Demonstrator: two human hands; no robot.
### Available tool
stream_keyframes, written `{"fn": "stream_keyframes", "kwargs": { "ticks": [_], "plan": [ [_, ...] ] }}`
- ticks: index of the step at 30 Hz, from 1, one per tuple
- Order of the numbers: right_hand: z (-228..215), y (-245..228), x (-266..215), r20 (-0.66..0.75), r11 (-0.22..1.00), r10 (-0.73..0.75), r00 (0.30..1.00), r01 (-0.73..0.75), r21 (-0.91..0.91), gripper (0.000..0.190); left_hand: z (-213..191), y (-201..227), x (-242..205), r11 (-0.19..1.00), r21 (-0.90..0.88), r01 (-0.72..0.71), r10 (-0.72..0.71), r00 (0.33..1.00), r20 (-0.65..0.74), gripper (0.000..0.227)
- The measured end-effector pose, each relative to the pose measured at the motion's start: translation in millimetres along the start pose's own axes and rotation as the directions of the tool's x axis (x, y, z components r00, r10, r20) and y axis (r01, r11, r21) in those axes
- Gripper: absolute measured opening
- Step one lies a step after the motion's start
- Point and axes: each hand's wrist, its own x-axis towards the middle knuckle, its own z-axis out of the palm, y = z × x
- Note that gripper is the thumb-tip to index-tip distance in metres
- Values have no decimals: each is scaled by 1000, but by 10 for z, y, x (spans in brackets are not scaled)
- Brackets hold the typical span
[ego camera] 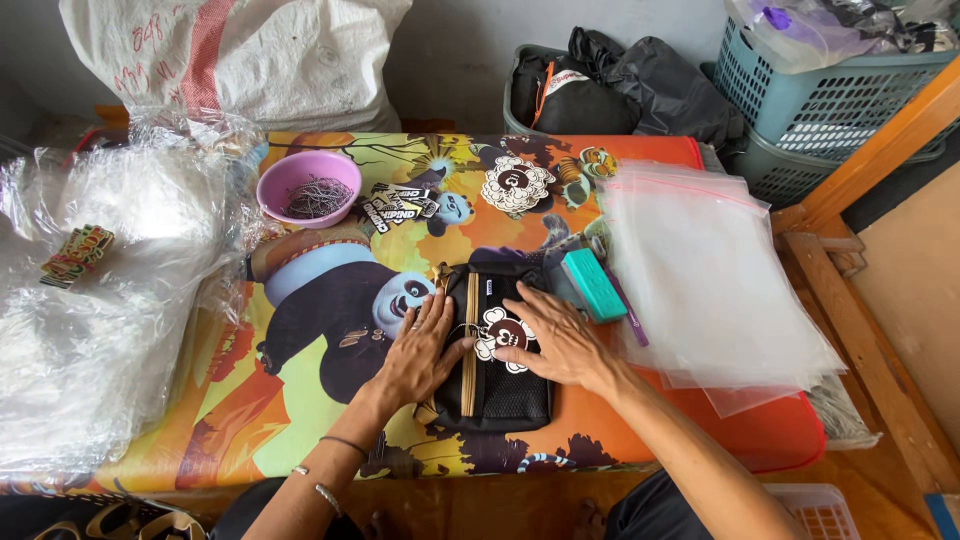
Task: The person attaches a keychain to a small black bag, smooths the surface, and then places the bag into a clear plastic zip-lock bag. They seal the bag and place a sticker on the outside.
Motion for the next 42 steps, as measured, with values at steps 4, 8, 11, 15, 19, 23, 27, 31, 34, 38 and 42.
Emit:
{"fn": "stream_keyframes", "kwargs": {
  "ticks": [4,8,11,15,19,23,27,31,34,38,42],
  "plan": [
    [79,131,-46,50,998,-6,999,9,-54,74,27,1,-30,999,42,-27,26,999,27,84],
    [115,159,-15,44,999,-8,999,10,-35,73,-47,319,-145,993,115,-18,16,1000,25,95],
    [61,152,-16,47,1000,8,999,-7,-9,72,95,301,-156,987,146,-68,57,995,80,102],
    [3,236,129,-4,1000,-2,1000,2,27,64,257,232,-157,962,261,-75,63,996,57,107],
    [109,198,462,-118,984,-138,983,122,-129,59,567,109,-270,865,449,-224,371,889,-270,98],
    [374,345,889,-4,969,-139,990,135,-205,64,667,86,-313,888,403,-219,328,918,-223,90],
    [378,439,1071,236,990,80,969,-50,-129,76,687,49,-288,910,353,-218,301,933,-199,91],
    [-91,258,677,81,994,1,997,8,-109,73,86,259,-300,987,17,-157,156,987,43,94],
    [-384,69,352,128,993,6,992,9,-117,80,-126,246,-186,992,92,-91,95,995,-38,95],
    [-326,67,106,261,991,73,963,-40,-129,110,-170,98,40,959,244,-140,145,989,0,120],
    [-193,227,84,239,991,19,971,14,-135,108,-59,-112,130,956,268,-122,112,992,54,127]
  ]
}}
